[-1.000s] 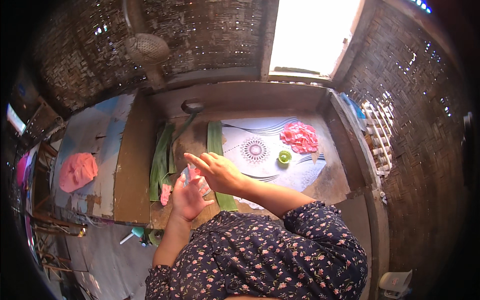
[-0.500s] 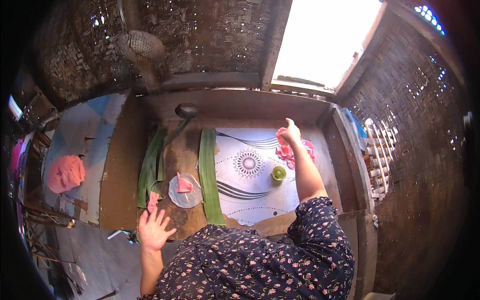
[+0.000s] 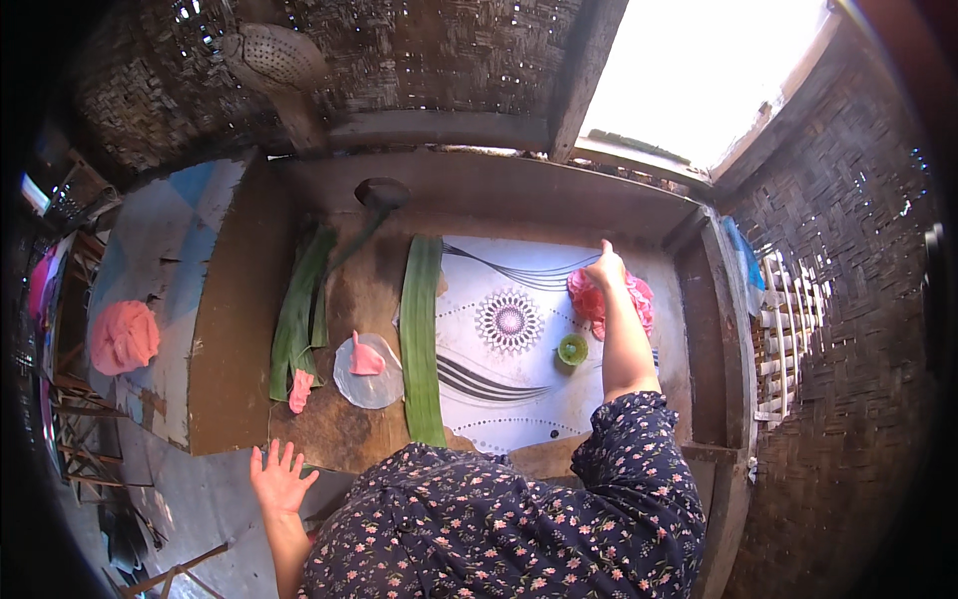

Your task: The person repeatedly takes small pieces of pink dough, rolls them between the palms, and shapes them into flower-like forms using a small plastic mold. The finished pieces are placed on a patterned mat on the table.

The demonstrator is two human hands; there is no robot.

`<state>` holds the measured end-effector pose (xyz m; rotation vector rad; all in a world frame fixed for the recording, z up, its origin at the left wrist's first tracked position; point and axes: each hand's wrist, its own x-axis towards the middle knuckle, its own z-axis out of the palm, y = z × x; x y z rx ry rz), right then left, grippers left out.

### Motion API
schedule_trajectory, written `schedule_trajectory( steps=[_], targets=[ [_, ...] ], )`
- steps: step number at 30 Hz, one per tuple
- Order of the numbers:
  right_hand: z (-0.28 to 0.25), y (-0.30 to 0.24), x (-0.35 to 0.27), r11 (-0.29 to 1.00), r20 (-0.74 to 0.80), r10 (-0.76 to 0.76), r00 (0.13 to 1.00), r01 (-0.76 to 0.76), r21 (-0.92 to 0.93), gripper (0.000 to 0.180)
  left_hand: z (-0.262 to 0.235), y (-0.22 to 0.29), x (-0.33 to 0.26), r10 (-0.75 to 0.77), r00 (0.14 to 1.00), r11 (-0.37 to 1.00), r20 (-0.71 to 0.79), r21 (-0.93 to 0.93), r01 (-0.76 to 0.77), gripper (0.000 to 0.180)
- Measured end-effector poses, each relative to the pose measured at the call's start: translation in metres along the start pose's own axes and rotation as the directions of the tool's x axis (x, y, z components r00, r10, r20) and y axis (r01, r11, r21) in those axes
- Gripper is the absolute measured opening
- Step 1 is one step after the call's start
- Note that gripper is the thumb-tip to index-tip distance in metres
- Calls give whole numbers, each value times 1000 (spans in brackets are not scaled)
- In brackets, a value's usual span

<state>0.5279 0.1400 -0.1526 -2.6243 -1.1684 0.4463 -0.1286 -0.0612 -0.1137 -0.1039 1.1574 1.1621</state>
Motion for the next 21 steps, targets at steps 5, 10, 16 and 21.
schedule_trajectory(
  steps=[5,10,16,21],
  targets=[
    [-23,3,-8,994,-130,9,992,-23,-111,53,11,-2,6,-19,1000,1000,16,10,19,75],
    [-43,29,-15,997,-322,-7,947,-19,-80,18,18,0,7,-20,998,1000,57,-6,20,72],
    [-2,60,-90,895,-438,-401,804,447,1,19,14,0,4,-36,995,999,92,-35,39,67],
    [36,70,-192,851,-335,-525,782,475,-223,46,13,-2,7,-45,992,997,115,-55,52,61]
  ],
)
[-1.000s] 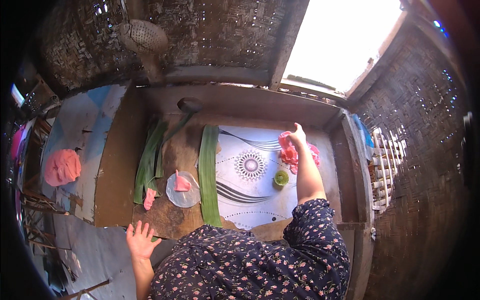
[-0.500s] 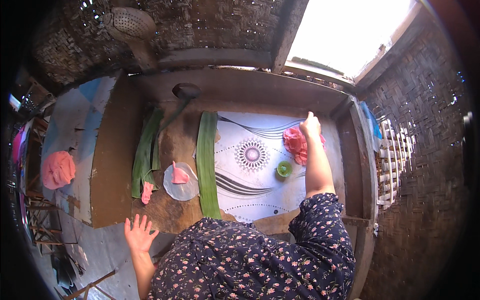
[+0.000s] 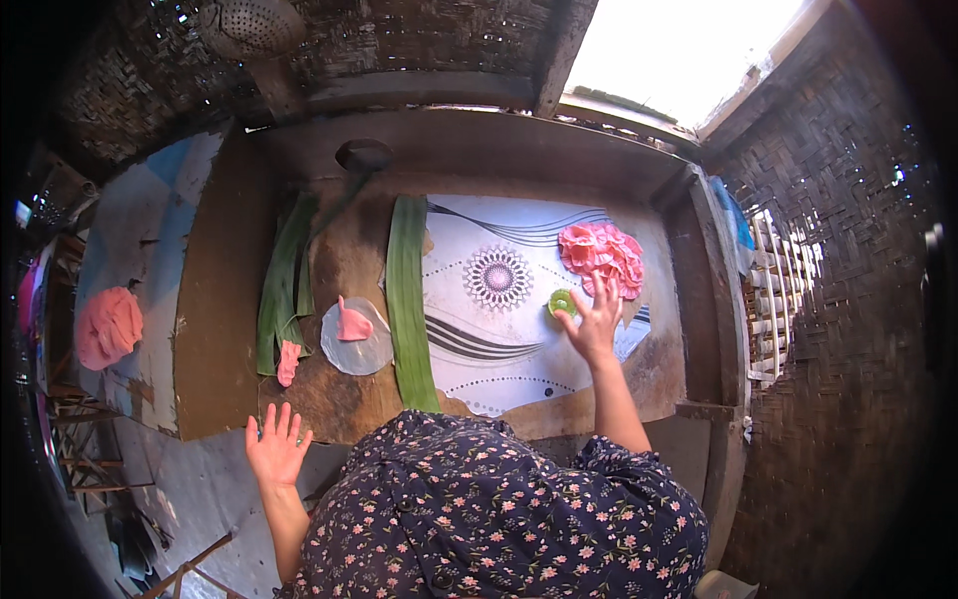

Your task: The person repeatedly takes small pieces of pink dough, rolls them between the palms, and shapes them into flower-like forms using a small plastic mold. The finished pieces are placed on a patterned mat on the table.

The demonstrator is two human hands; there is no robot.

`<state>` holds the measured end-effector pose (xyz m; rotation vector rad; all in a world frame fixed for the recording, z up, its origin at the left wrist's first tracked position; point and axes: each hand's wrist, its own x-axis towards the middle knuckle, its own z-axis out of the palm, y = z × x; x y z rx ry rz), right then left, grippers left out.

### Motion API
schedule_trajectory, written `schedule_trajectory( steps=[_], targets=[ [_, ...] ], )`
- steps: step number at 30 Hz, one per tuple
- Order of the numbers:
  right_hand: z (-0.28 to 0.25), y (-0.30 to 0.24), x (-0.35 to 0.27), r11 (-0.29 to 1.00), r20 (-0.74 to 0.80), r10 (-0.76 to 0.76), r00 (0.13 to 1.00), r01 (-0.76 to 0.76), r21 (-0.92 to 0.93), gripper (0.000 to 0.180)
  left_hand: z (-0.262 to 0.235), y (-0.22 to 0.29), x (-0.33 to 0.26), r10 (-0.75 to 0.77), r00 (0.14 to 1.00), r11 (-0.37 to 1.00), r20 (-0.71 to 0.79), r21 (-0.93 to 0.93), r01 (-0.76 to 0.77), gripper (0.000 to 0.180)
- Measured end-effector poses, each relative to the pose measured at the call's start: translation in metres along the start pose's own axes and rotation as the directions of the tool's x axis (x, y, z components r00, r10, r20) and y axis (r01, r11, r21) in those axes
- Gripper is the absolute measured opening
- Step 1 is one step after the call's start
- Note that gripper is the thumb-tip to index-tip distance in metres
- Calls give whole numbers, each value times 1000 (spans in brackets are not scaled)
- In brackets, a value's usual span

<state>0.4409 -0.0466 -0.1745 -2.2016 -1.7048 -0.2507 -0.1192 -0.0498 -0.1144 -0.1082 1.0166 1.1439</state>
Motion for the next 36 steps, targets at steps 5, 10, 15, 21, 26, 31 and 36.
schedule_trajectory(
  steps=[5,10,15,21,26,31,36],
  targets=[
    [1,-20,-21,995,162,49,986,-35,-90,61,9,-2,4,-25,999,999,44,27,24,57],
    [5,-18,-20,993,83,116,990,-116,-10,67,5,-5,2,-36,987,998,154,59,27,54],
    [-25,-40,-5,969,268,248,931,-243,-53,61,25,-2,-3,-15,956,1000,293,-8,18,56],
    [-80,-178,20,571,-68,-395,916,303,763,66,150,-39,8,85,864,996,496,-35,-78,75],
    [-136,-273,1,468,-122,-791,600,721,511,78,212,-55,-3,55,637,998,769,-32,-48,79],
    [-158,-265,34,699,125,-715,688,701,144,79,223,-41,-41,181,702,983,689,-152,-104,76],
    [-146,-316,28,339,-318,-694,646,683,647,85,239,-85,-46,659,-323,411,679,-684,-602,77]
  ],
)
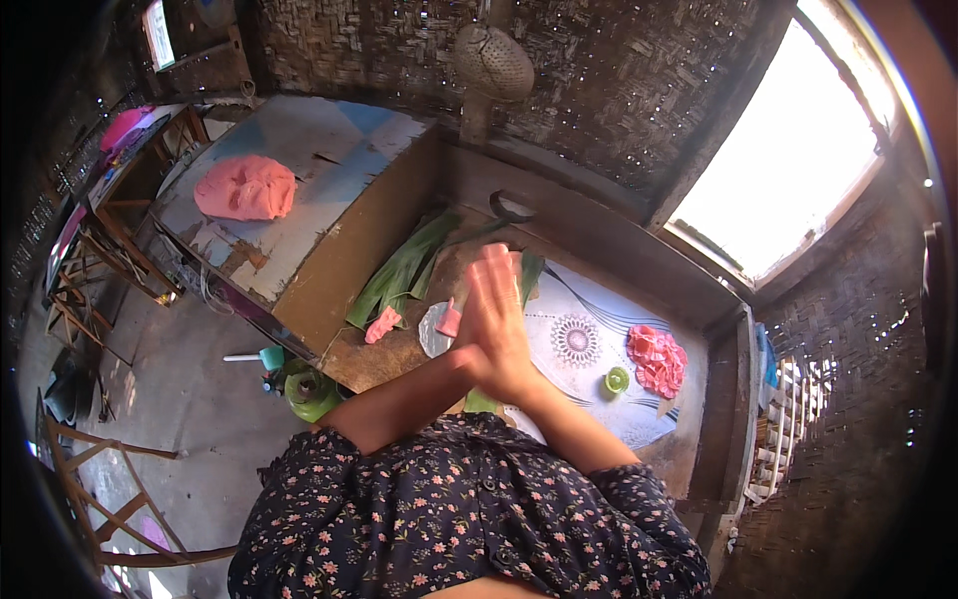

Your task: The person repeatedly takes small pieces of pink dough, rolls them between the palms, and shapes them into flower-like forms using a small plastic mold. The finished pieces are placed on a patterned mat on the table.

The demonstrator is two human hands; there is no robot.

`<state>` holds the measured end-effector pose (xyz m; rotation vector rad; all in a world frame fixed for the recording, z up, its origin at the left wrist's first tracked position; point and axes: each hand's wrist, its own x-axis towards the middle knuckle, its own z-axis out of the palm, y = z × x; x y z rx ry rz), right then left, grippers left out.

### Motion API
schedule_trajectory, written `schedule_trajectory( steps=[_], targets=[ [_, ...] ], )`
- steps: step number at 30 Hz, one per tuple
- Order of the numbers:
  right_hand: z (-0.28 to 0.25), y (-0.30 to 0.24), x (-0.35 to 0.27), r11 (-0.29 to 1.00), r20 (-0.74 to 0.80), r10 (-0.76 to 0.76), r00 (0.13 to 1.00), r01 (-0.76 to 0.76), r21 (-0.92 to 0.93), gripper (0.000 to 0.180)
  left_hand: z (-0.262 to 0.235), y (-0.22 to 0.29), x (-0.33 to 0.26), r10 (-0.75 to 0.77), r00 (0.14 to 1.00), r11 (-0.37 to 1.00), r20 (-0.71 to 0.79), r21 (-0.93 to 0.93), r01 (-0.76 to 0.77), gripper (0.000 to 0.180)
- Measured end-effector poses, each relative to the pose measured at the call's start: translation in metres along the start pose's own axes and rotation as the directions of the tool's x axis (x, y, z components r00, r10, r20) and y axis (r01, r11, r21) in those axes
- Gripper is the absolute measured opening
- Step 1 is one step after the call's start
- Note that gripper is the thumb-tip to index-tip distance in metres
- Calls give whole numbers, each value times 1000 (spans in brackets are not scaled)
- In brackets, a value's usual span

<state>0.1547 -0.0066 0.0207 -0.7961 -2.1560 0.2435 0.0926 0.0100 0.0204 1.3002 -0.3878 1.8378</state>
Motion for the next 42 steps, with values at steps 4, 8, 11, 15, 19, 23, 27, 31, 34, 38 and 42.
schedule_trajectory(
  steps=[4,8,11,15,19,23,27,31,34,38,42],
  targets=[
    [6,3,36,961,49,184,982,-190,200,72,-10,6,-10,-385,802,922,-457,-169,347,60],
    [12,-3,47,998,-237,60,970,-53,36,63,-14,25,2,-475,850,878,-228,-54,476,62],
    [15,-11,52,973,17,-99,995,93,211,90,-18,39,15,-269,875,955,-403,5,296,62],
    [10,-7,89,991,-147,96,984,-81,109,80,-28,47,13,-586,740,806,-329,-327,493,57],
    [29,-20,92,974,-304,-208,930,224,19,88,-42,32,13,-220,932,974,-288,-16,225,73],
    [39,-28,92,892,-82,-422,903,430,142,92,-55,37,28,10,939,999,-345,-28,-21,83],
    [26,-13,122,987,-327,-84,941,124,104,95,-42,55,25,-565,763,822,-313,-290,490,61],
    [55,-20,92,915,-293,-327,898,378,139,96,-29,52,19,-149,931,979,-332,83,186,80],
    [78,-1,43,918,38,-371,928,360,168,91,-40,59,24,247,938,947,-243,267,-180,83],
    [74,71,10,898,356,-173,918,296,-326,55,-93,115,33,-630,447,776,-635,-491,395,68],
    [83,134,-19,890,139,365,921,-301,-343,13,-143,141,27,-567,629,821,-531,-303,484,64]
  ],
)
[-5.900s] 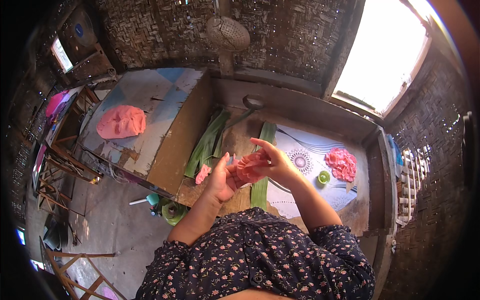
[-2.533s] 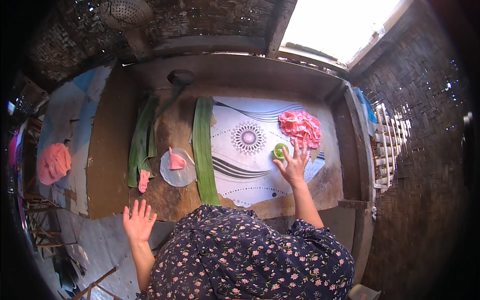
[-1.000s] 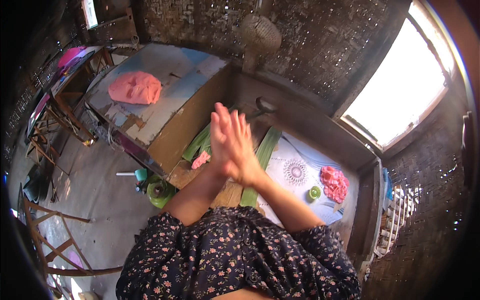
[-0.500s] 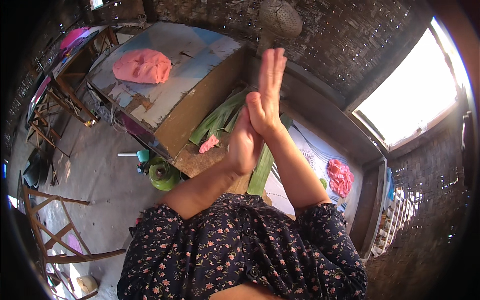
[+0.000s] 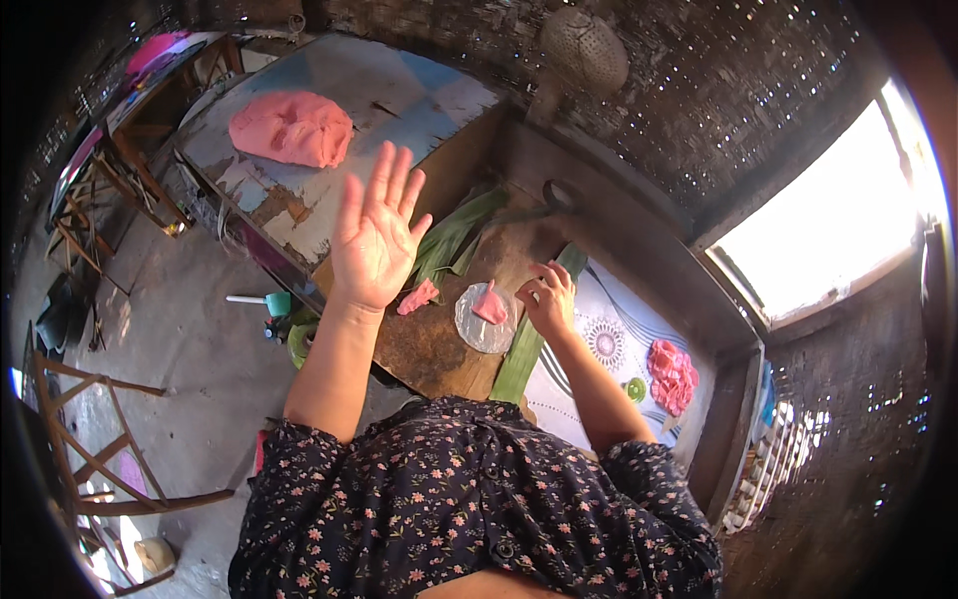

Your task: The person repeatedly takes small pieces of pink dough, rolls them between the palms, and shapes them into flower-like forms using a small plastic mold. The finished pieces are placed on a patterned mat on the table.

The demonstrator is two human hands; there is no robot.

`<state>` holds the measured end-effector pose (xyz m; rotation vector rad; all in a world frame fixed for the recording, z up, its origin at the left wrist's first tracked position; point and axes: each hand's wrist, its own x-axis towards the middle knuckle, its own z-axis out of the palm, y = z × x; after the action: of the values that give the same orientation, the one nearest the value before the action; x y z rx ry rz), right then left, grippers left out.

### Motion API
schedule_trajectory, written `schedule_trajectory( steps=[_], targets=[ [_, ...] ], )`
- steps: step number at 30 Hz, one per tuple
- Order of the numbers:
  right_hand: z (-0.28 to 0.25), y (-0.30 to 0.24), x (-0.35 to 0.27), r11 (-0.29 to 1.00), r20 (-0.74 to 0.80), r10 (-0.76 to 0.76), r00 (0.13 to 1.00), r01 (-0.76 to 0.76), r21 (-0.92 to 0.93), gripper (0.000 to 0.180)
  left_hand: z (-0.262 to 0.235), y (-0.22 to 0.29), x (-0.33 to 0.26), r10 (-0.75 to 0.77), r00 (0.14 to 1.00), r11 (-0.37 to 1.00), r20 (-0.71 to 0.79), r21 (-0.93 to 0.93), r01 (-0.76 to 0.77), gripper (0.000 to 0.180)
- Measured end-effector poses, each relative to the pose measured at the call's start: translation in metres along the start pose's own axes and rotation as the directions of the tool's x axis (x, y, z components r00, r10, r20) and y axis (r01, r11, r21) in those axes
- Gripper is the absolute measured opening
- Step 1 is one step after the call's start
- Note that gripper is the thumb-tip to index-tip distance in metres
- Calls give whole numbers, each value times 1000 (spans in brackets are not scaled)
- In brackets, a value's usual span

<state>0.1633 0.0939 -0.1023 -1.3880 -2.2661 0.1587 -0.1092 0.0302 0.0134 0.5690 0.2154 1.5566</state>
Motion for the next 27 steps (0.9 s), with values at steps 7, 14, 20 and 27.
schedule_trajectory(
  steps=[7,14,20,27],
  targets=[
    [92,11,-24,963,191,270,944,-262,-68,31,-109,-74,-18,-72,851,175,-521,833,524,49],
    [83,8,-26,917,158,324,933,-351,189,36,-182,-112,-48,76,943,-577,-323,757,305,58],
    [71,24,-21,794,239,351,905,-423,437,28,-179,-103,-36,169,924,-275,-342,884,378,64],
    [61,26,-32,989,-90,144,985,-141,34,26,-144,-100,-39,-185,762,833,-621,313,457,63]
  ],
)
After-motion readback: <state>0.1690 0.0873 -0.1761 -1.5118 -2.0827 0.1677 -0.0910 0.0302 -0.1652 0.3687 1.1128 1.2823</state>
